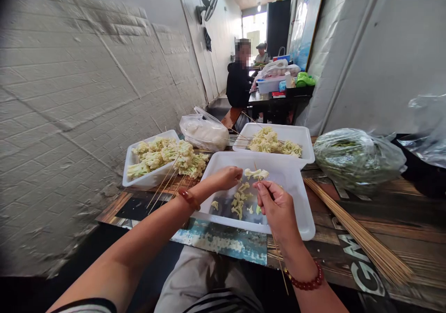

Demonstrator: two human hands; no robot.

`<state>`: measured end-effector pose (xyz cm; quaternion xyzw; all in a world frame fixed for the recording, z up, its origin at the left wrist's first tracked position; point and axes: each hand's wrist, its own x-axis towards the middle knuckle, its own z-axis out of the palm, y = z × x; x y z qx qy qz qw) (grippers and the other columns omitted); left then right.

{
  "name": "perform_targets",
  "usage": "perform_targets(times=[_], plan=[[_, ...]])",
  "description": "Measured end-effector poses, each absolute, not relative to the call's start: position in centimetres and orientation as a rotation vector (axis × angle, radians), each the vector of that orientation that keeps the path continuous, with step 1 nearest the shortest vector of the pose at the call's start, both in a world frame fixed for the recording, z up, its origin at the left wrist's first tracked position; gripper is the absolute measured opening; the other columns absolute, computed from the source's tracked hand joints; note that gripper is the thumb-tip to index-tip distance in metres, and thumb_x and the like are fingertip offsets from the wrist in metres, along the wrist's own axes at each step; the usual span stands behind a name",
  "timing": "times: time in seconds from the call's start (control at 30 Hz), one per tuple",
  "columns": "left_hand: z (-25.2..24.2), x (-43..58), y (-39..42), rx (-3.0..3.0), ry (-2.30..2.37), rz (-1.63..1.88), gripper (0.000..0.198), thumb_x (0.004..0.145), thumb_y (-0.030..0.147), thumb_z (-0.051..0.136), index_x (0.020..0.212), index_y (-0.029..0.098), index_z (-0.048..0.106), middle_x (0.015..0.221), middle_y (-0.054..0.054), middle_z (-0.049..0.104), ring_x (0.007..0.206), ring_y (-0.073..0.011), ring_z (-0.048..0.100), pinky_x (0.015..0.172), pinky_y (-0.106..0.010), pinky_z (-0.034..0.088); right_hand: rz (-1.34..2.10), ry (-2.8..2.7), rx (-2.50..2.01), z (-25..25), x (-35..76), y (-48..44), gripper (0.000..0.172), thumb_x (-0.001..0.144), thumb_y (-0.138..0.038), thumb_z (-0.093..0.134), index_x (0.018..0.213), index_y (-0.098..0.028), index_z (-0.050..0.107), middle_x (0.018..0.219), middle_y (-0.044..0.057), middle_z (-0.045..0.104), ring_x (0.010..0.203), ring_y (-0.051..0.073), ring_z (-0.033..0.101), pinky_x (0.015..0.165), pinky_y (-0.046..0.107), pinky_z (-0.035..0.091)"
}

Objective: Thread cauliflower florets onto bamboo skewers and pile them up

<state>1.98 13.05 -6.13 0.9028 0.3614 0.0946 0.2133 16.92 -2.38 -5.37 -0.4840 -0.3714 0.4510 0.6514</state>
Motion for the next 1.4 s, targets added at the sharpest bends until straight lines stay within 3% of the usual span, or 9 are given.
perform_targets(times=[0.2, 0.3, 0.47, 0.87, 1.4], plan=[[-2.6, 1.3, 10.5, 2.01, 0.931, 0.513, 0.03, 0.077, 0.017, 0.053, 0.105, 0.011, 0.062, 0.084, -0.006, 0.066, 0.069, -0.0119, 0.058, 0.061, -0.023, 0.042, 1.016, -0.878, -1.094, -5.1, 16.9, -2.5, 0.035, 0.08, -0.052, 0.061, 0.088, -0.019, 0.067, 0.053, -0.006, 0.046, 0.045, 0.009, 0.037, 0.041, 0.023, 0.028], [-2.2, 0.6, 8.3, 1.485, 0.782, 0.696, 0.029, 0.071, 0.023, 0.066, 0.097, 0.011, 0.066, 0.08, -0.005, 0.065, 0.069, -0.0109, 0.058, 0.061, -0.022, 0.041, 1.038, -0.917, -1.101, -5.1, 17.0, -2.6, 0.035, 0.082, -0.053, 0.06, 0.087, -0.019, 0.066, 0.054, -0.005, 0.046, 0.045, 0.01, 0.036, 0.041, 0.023, 0.027], [-3.2, 0.6, 6.3, 1.162, 0.707, 0.826, 0.029, 0.064, 0.029, 0.078, 0.087, 0.013, 0.07, 0.078, -0.003, 0.066, 0.069, -0.01, 0.058, 0.062, -0.022, 0.038, 1.056, -0.983, -1.135, -5.1, 16.9, -2.7, 0.034, 0.082, -0.051, 0.06, 0.087, -0.019, 0.066, 0.054, -0.004, 0.047, 0.044, 0.009, 0.038, 0.04, 0.024, 0.027], [-3.2, 0.5, 5.8, 1.046, 0.702, 0.926, 0.029, 0.062, 0.033, 0.081, 0.083, 0.014, 0.073, 0.076, -0.003, 0.067, 0.063, -0.0068, 0.053, 0.057, -0.021, 0.033, 1.138, -1.252, -1.246, -4.8, 16.7, -3.5, 0.038, 0.089, -0.049, 0.05, 0.101, -0.017, 0.064, 0.05, -0.007, 0.046, 0.038, 0.007, 0.037, 0.039, 0.02, 0.026], [-2.8, 0.2, 5.4, 0.996, 0.678, 0.974, 0.03, 0.06, 0.032, 0.081, 0.079, 0.012, 0.069, 0.067, -0.001, 0.062, 0.058, -0.0072, 0.053, 0.055, -0.021, 0.033, 1.033, -1.4, -1.388, -4.9, 16.3, -3.4, 0.042, 0.089, -0.049, 0.05, 0.103, -0.015, 0.07, 0.046, -0.006, 0.046, 0.034, 0.008, 0.039, 0.037, 0.021, 0.03]])
